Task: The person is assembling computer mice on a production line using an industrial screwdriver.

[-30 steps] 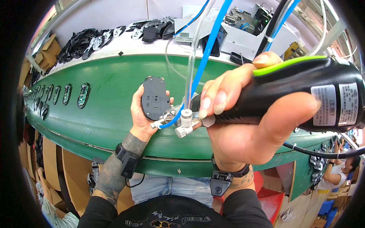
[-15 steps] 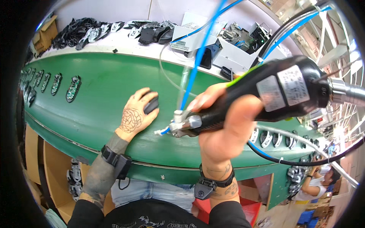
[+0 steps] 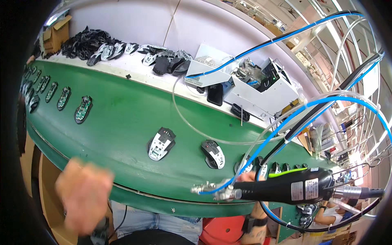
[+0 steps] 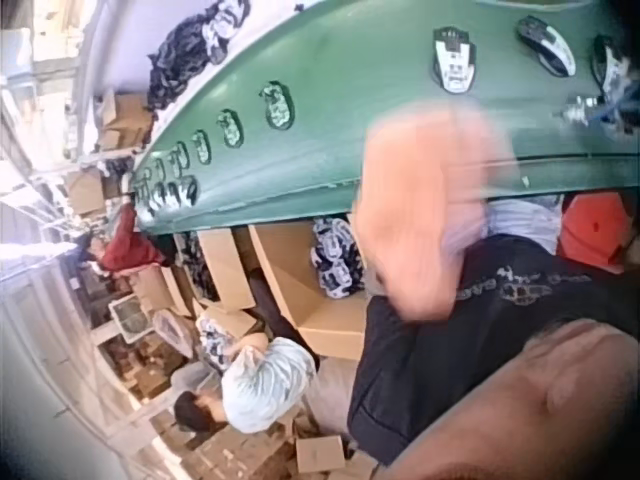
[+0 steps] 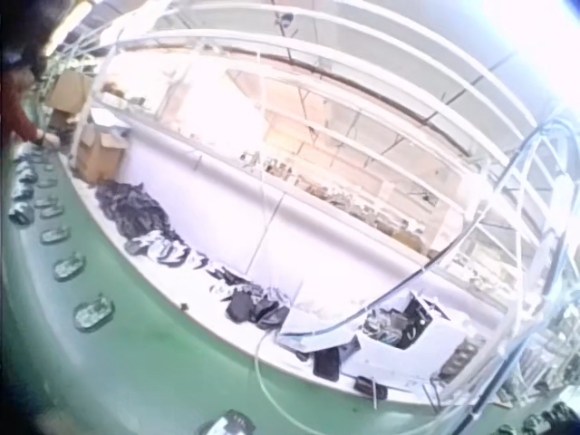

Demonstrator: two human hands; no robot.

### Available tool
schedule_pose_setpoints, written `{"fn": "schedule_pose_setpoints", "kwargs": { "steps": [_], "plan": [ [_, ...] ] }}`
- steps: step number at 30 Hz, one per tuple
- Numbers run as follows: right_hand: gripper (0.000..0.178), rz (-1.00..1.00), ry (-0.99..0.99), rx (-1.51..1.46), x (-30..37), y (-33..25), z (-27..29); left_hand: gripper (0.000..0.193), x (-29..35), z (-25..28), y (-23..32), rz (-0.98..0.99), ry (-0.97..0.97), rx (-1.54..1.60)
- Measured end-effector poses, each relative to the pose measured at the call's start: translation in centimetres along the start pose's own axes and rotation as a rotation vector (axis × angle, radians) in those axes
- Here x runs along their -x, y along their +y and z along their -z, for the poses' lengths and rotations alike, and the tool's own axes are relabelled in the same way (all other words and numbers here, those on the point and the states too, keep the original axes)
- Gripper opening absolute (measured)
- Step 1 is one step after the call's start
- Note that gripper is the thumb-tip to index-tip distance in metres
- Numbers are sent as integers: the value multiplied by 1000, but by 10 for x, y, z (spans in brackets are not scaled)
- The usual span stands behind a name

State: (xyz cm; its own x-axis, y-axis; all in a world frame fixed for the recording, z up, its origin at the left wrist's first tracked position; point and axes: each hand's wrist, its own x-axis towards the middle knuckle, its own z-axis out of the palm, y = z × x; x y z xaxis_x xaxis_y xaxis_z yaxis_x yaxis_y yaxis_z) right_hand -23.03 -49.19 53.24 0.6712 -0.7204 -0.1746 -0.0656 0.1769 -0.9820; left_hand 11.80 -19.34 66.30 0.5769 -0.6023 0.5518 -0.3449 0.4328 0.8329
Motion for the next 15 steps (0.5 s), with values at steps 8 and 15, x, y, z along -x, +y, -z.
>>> {"fn": "schedule_pose_setpoints", "kwargs": {
  "steps": [8,15],
  "plan": [
    [37,586,115,1350,-257,-46,-76,7,17,22,38,-204,-494,890],
    [54,72,217,1639,-307,-46,-84,9,15,27,57,-22,-286,928]
  ]
}}
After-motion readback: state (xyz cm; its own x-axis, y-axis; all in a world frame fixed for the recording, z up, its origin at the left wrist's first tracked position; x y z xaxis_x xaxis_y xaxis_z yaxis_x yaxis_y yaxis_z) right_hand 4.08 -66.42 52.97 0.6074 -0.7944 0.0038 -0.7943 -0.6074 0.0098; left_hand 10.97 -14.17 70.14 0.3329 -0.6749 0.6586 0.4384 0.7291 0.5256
